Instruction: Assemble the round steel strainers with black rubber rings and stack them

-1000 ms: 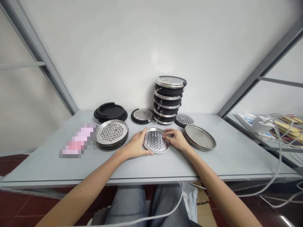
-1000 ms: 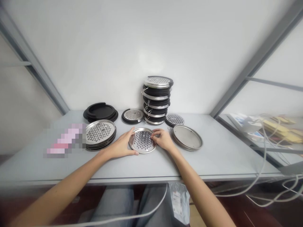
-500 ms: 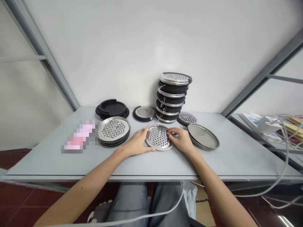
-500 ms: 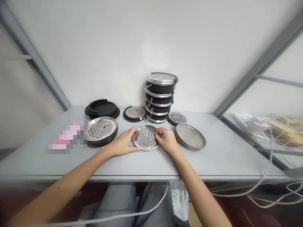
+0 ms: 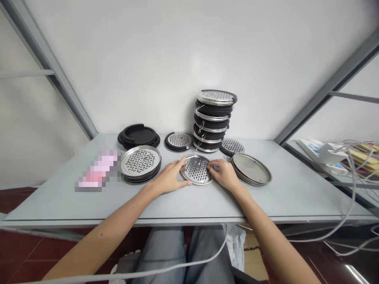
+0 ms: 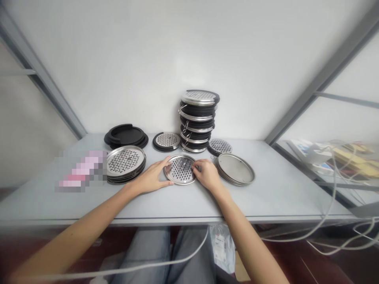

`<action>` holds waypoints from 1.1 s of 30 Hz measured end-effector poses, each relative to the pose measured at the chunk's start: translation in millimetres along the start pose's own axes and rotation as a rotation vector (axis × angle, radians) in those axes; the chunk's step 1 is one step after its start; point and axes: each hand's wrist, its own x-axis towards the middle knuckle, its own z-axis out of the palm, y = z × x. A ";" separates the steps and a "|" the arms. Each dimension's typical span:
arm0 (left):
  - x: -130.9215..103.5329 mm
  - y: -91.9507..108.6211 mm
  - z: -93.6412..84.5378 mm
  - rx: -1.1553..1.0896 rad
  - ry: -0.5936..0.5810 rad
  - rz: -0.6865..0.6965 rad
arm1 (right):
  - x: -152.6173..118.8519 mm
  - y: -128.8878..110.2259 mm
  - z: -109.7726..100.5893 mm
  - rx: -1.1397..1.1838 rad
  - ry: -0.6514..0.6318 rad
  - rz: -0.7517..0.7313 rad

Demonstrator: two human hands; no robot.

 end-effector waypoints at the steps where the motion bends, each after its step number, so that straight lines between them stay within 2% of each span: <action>1: 0.0 0.0 0.1 0.001 -0.004 -0.005 | 0.1 -0.6 0.0 0.008 -0.008 -0.011; 6: 0.2 -1.7 0.6 0.010 0.002 -0.008 | -0.5 -4.9 -2.4 0.078 0.010 -0.016; 10: 0.3 -3.5 0.8 0.030 -0.003 0.006 | -2.2 -4.8 -3.7 0.153 0.068 0.047; 16: -0.2 -5.9 0.5 0.075 -0.026 0.002 | -3.2 0.0 -1.6 0.232 0.036 0.155; 23: 0.9 -5.6 1.2 0.085 -0.009 0.021 | -3.4 3.1 1.7 0.349 0.078 0.238; 29: 0.6 -3.7 -0.2 0.087 0.010 0.024 | -3.3 1.0 0.8 0.303 0.107 0.267; 33: 0.5 -4.8 0.5 0.117 0.015 0.046 | -4.2 -1.4 -2.7 0.229 0.135 0.227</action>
